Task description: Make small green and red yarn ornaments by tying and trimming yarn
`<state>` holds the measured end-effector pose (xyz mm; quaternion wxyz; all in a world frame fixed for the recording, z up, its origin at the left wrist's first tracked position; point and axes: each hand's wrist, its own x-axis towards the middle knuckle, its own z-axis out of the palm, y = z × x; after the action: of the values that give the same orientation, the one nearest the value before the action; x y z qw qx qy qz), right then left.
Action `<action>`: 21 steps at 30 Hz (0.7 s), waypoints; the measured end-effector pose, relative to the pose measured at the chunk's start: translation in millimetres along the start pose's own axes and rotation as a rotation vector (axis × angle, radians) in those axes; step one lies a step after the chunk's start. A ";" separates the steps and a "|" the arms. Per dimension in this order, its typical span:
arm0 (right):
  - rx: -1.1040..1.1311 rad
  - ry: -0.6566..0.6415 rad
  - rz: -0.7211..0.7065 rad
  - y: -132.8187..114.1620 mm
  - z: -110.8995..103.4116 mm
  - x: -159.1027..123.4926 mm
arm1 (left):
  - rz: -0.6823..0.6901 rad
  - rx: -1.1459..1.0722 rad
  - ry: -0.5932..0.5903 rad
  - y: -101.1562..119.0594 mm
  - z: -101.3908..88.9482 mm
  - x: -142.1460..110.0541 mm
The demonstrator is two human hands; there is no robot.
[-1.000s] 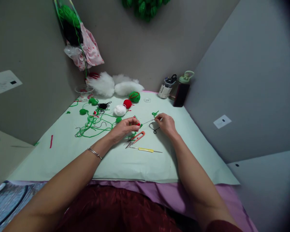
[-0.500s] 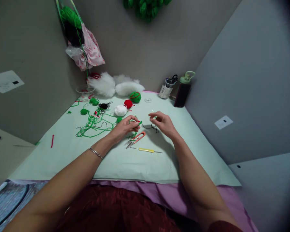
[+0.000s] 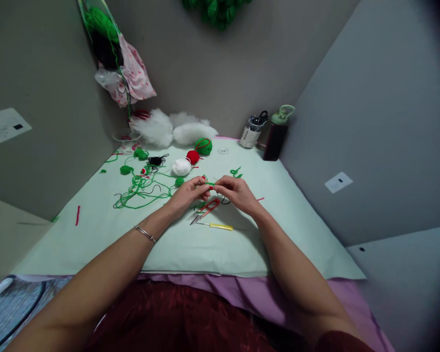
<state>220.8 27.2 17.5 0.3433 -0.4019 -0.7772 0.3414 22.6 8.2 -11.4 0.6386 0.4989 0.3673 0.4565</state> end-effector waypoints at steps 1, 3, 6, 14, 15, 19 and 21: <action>0.005 -0.012 -0.002 0.2 -0.3 0.0 | 0.004 0.008 0.015 -1.2 -0.7 0.8; 0.013 0.006 -0.020 1.9 -1.3 -0.2 | 0.002 0.021 0.045 -3.5 -2.3 2.2; 0.019 0.094 -0.062 6.3 -3.4 -0.5 | 0.011 0.014 0.087 -4.8 -4.0 3.5; -0.261 0.166 -0.156 3.8 -1.0 -2.6 | 0.059 -0.015 0.171 -0.8 -3.1 3.6; -0.334 0.163 -0.185 2.8 -0.5 -2.9 | 0.063 -0.013 0.175 -1.0 -3.4 3.8; -0.507 0.117 -0.213 0.7 0.5 -3.8 | 0.072 -0.011 0.194 -2.3 -5.2 4.5; -0.526 0.108 -0.207 0.7 0.9 -3.8 | 0.074 -0.008 0.201 -2.9 -6.1 4.9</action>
<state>222.1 24.1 15.4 0.3013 -0.4132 -0.8566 0.0692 19.1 14.4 -15.7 0.5832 0.4612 0.4092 0.5289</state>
